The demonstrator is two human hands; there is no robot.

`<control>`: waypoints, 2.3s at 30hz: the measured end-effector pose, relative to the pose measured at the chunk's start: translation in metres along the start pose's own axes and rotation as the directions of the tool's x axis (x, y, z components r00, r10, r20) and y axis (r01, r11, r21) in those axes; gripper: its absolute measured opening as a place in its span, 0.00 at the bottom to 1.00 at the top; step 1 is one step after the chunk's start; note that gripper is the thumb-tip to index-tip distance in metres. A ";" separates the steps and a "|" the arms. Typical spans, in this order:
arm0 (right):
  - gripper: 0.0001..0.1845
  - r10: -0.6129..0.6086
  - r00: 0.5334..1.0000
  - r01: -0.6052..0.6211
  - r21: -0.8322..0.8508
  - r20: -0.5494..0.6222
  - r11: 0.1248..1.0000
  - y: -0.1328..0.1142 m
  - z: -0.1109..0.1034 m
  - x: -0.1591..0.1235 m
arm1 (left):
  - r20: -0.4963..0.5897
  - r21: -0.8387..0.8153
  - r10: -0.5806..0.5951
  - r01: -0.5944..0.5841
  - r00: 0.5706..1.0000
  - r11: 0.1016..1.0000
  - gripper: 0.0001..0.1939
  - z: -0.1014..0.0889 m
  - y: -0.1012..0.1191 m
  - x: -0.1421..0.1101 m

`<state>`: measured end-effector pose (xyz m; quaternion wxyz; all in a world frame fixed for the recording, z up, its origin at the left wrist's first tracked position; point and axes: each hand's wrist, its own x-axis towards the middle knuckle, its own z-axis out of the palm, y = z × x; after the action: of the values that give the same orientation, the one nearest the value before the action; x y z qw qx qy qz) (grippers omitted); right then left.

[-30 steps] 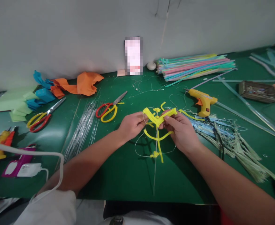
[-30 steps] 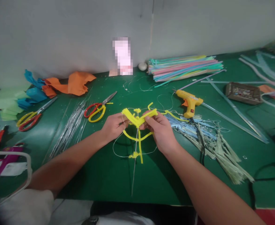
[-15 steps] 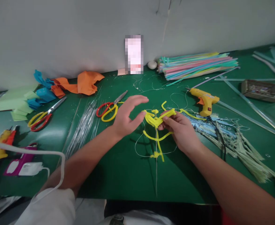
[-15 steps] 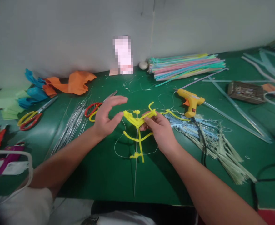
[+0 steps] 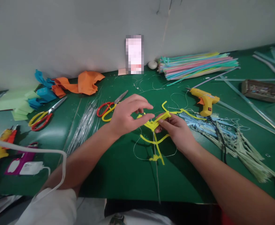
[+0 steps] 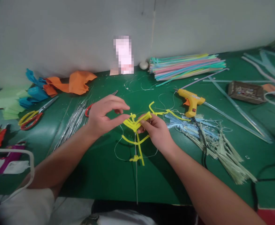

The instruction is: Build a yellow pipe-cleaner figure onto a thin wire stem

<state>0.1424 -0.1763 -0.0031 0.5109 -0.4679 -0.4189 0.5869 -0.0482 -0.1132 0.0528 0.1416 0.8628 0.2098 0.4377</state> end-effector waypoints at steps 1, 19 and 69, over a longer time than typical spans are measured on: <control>0.14 0.003 1.000 -0.003 0.010 -0.006 1.000 0.000 0.000 0.000 | 0.049 0.019 0.050 -0.051 0.998 0.999 0.10 -0.003 -0.004 0.000; 0.16 0.010 1.000 -0.011 -0.045 -0.018 0.999 0.002 -0.003 0.003 | 0.416 0.086 0.040 -0.083 0.909 0.993 0.18 -0.014 -0.020 -0.004; 0.14 0.086 0.973 -0.146 -0.284 -0.212 0.948 -0.014 0.008 -0.013 | 0.119 0.098 -0.284 0.273 0.952 0.957 0.08 0.011 0.011 -0.005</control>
<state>0.1378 -0.1878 0.0136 0.4380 -0.6191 -0.4215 0.4972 -0.0391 -0.1258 0.0474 0.1807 0.8565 0.3370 0.3468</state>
